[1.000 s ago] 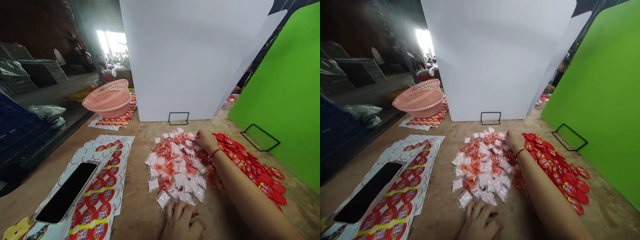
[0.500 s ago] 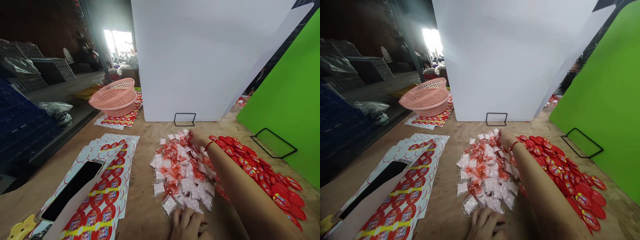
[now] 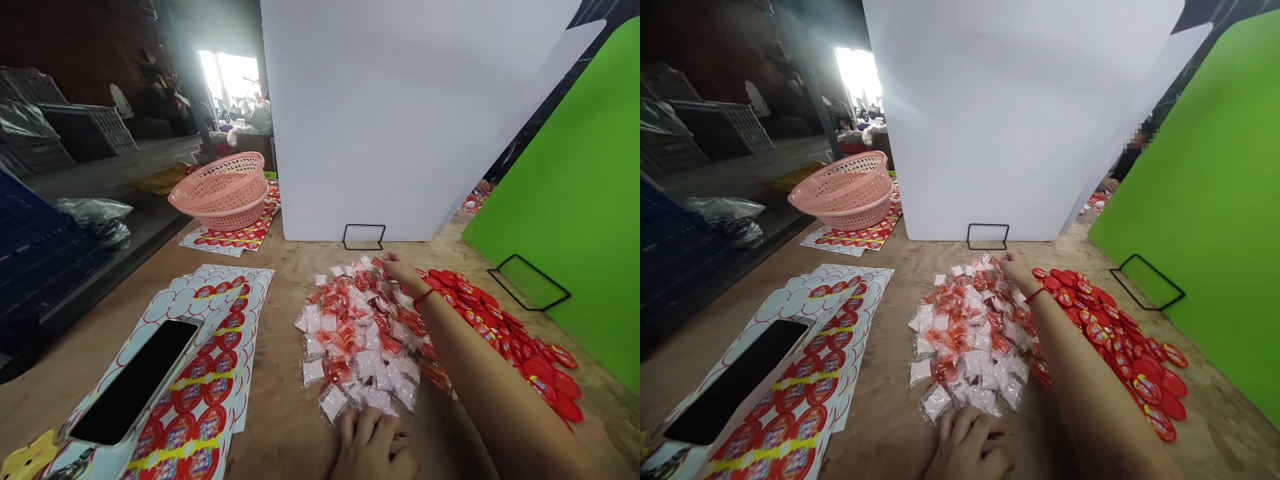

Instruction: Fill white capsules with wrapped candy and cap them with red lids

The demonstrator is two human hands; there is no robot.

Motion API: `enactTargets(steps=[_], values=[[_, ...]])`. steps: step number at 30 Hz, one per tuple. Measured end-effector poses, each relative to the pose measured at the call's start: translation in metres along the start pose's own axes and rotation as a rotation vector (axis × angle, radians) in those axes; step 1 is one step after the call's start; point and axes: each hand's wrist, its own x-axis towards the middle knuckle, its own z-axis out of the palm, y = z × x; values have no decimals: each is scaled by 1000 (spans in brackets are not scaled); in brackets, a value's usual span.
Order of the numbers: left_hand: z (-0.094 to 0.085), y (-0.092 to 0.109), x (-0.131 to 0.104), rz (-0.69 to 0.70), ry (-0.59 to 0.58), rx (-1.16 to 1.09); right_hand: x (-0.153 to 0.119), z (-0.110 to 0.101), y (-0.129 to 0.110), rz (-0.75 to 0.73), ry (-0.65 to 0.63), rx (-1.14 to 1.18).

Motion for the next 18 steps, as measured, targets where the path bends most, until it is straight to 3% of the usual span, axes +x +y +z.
enactTargets(steps=[5, 10, 14, 18], values=[[1, -1, -1, 6, -5, 6, -2, 6, -24, -152, -48, -20], [19, 0, -3, 7, 26, 25, -6, 14, -35, -249, -161, -72], [30, -1, -4, 29, 57, 0, -17, 21, -39, -291, -128, -144], [19, -5, -2, 96, 76, -76, -27, 27, -47, -243, -77, -195]])
